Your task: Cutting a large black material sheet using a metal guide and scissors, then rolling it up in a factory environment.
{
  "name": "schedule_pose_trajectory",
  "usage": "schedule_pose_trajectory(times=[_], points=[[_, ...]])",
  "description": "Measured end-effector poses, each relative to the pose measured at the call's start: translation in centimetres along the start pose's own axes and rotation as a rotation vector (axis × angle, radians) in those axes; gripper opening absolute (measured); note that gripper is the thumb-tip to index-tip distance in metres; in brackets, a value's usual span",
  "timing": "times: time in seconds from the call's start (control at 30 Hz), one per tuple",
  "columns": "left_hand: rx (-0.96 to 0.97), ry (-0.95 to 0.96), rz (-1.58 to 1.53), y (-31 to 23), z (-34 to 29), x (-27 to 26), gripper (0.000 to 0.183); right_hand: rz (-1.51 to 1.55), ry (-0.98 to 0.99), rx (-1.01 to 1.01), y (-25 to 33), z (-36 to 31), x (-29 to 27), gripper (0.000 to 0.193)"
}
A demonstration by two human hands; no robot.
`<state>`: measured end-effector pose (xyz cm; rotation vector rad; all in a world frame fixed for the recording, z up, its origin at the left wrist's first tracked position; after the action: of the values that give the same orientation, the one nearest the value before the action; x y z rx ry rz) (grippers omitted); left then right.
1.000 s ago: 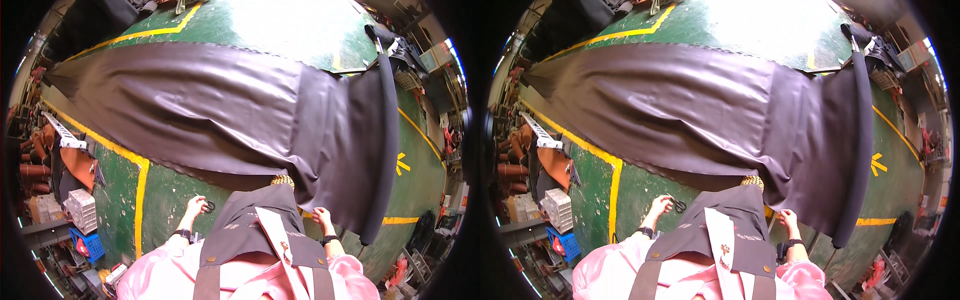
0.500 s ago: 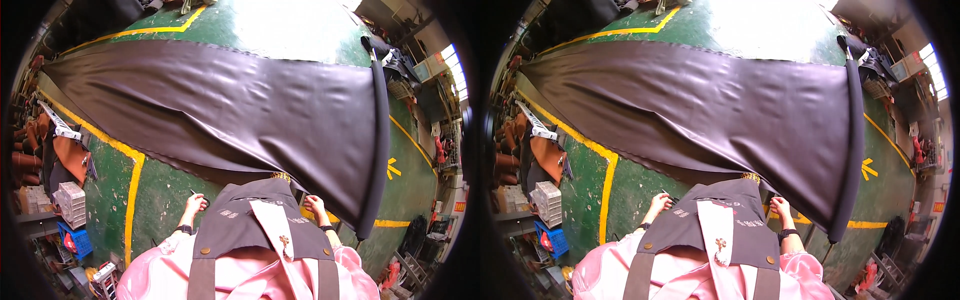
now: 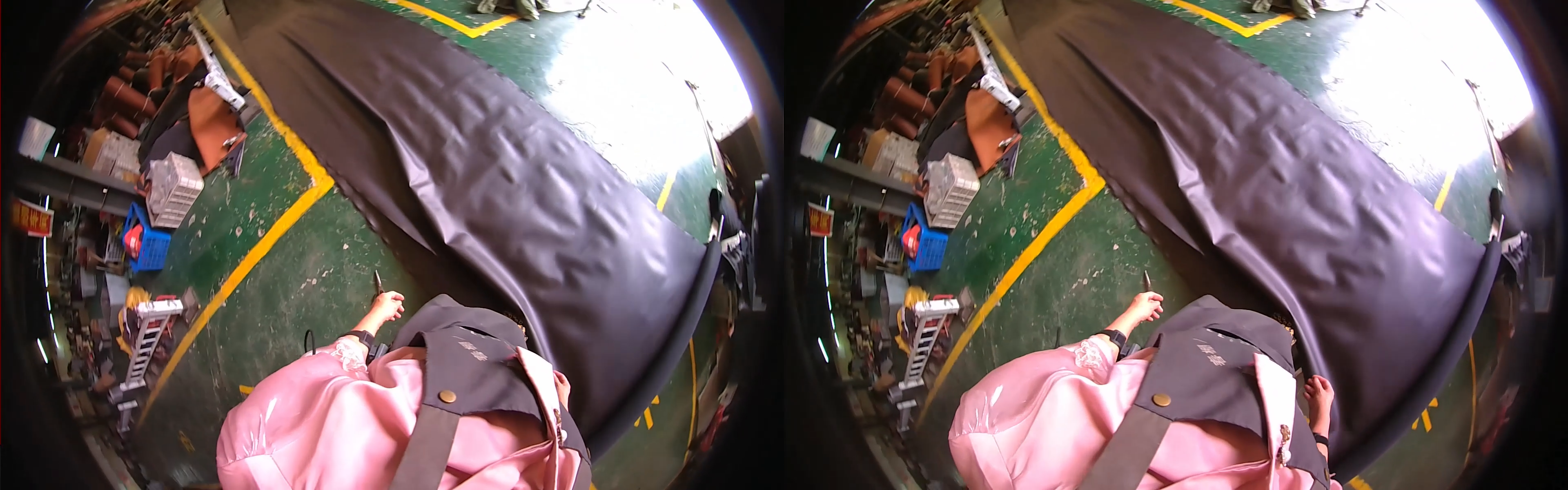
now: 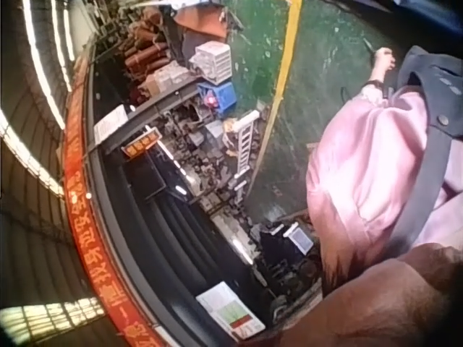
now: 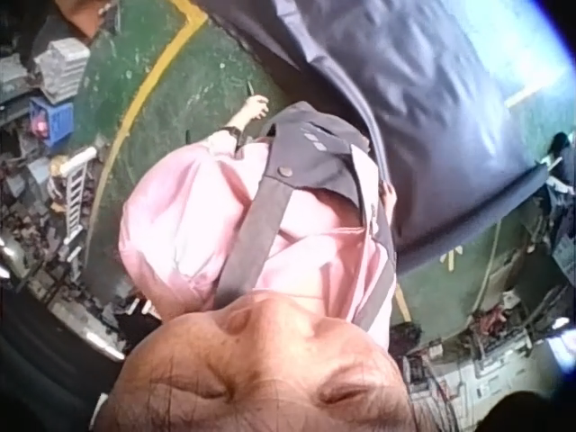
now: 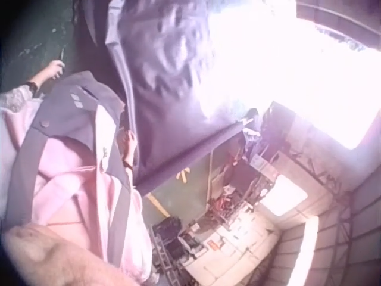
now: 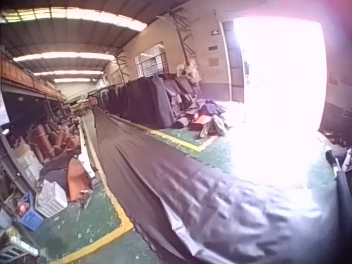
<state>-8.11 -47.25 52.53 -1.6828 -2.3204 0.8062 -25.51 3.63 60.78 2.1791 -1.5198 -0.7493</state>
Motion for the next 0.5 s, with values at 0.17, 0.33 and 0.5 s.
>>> schedule_pose_trajectory(times=[0.17, 0.33, 0.5], points=[[-0.031, -0.016, -0.034, 1.4, -0.5, 0.8, 0.027, -0.073, -0.010, 0.015, 1.3, 1.1, -0.3, 0.015], [-0.002, -0.008, -0.077, 0.9, -0.7, 1.5, 0.026, -0.093, 0.008, -0.020, 2.9, 2.4, -0.3, 0.015], [-0.006, -0.040, -0.055, 0.2, -0.4, 2.1, 0.024, -0.081, 0.041, -0.060, 4.5, 3.4, 0.1, 0.017]])
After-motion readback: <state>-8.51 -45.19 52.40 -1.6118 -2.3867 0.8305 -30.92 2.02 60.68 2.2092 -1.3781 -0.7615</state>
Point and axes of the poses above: each hand's wrist, its own z-axis towards the middle knuckle, its own x-axis out of the palm, y = z × x, the point moved 3 cm from there along z, towards the middle knuckle, and after that the axes turned 1 degree about y, right-handed, at the moved point
